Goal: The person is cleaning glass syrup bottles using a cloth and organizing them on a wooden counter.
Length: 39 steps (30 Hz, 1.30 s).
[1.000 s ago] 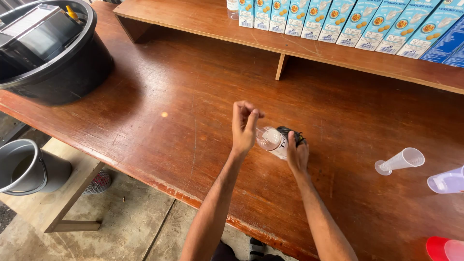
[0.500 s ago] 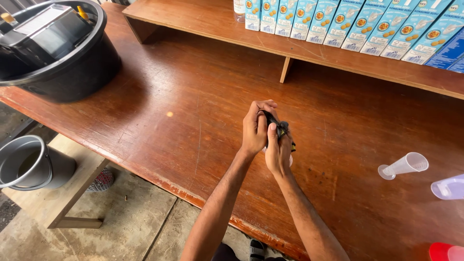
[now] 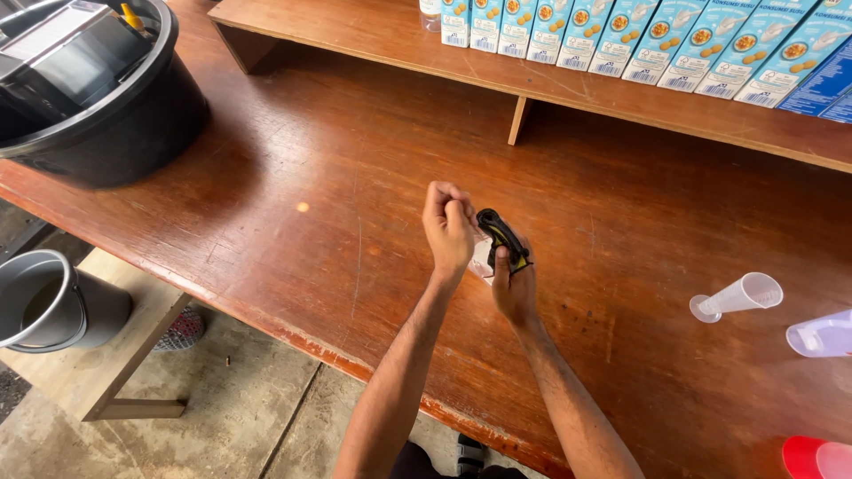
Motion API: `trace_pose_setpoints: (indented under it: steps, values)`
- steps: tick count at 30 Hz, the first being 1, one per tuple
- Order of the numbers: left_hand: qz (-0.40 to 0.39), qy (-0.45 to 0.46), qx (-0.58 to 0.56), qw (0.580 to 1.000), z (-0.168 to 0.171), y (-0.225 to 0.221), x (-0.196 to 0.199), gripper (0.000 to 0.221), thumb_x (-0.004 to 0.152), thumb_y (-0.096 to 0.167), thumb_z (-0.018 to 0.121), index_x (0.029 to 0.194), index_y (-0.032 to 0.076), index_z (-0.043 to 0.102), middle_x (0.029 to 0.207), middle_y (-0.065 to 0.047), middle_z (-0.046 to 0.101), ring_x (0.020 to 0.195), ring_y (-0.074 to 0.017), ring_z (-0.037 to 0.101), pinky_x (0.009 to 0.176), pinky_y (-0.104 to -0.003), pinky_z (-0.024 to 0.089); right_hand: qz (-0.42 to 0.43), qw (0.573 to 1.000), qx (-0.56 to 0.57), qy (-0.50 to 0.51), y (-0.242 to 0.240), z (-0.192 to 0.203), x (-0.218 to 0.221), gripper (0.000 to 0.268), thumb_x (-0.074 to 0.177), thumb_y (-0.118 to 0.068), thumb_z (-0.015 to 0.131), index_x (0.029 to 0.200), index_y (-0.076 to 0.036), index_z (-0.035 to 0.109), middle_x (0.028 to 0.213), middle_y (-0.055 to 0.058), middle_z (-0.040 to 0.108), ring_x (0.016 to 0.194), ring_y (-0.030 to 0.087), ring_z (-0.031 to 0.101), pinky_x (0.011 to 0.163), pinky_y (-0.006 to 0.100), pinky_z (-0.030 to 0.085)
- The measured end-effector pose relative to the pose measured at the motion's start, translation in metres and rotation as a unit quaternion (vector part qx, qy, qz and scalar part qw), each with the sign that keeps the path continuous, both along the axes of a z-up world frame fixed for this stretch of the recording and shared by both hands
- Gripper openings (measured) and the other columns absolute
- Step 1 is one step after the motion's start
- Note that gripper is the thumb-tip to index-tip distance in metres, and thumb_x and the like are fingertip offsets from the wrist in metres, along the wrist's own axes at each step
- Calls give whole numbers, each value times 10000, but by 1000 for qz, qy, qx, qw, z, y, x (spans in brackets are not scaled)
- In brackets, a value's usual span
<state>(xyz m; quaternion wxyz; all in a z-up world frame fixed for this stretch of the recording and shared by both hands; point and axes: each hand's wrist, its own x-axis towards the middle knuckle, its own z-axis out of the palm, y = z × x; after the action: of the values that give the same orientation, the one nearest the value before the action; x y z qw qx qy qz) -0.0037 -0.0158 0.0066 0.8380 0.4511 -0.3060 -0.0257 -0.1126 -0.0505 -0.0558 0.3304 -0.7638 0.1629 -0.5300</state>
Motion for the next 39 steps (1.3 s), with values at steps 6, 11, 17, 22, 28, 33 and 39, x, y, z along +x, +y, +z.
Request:
trace_pose_setpoints:
  steps: [6,11,17,22,28,33,39]
  values:
    - [44,35,-45,997,-18,12,16,120,875,-27,426,865,69,497,564,-68,469,433,-147,547,431,-239,444,-73,994,49,63,-9,-53,-1,394,1107,-269,448,1074,10,724,972,251,716,963,440,674,880,479,504]
    - [17,16,-58,998,-22,15,13,77,889,1,457,863,56,506,565,-84,489,446,-164,573,435,-244,453,-87,984,110,108,-20,-80,-20,463,1125,-300,410,1152,73,683,1068,336,680,1065,494,627,952,527,463]
    - [-60,-11,-73,995,-26,24,8,62,888,4,463,904,62,479,580,-86,499,481,-177,586,475,-255,460,-92,947,281,123,-12,-71,-31,587,1096,-416,445,1207,128,638,1204,377,629,1209,499,563,1080,534,405]
    - [-127,-34,-85,988,-26,33,0,87,878,0,470,913,75,441,601,-87,506,522,-197,598,521,-275,473,-113,927,337,123,23,-24,-29,646,1047,-488,510,1218,123,629,1217,374,622,1247,496,537,1102,536,375]
    - [-99,-111,-38,988,-14,45,-12,61,890,102,482,902,112,423,828,-103,547,819,-182,524,790,-301,420,-76,947,307,56,33,-22,-22,581,1060,-486,496,1129,65,666,1105,337,645,1203,483,563,1036,549,402]
    - [-69,-167,15,983,-10,55,-5,18,896,120,462,896,103,456,960,-130,576,951,-233,533,911,-338,393,-48,994,74,62,58,17,-12,371,1094,-346,468,1201,-78,702,1299,161,651,1327,322,542,1175,505,220]
    - [-72,-199,70,975,-12,64,0,28,893,117,460,920,110,460,990,-137,566,938,-293,556,900,-397,433,-46,991,112,61,62,11,6,383,1095,-355,480,1047,-66,725,1011,146,733,1156,352,623,1189,494,229]
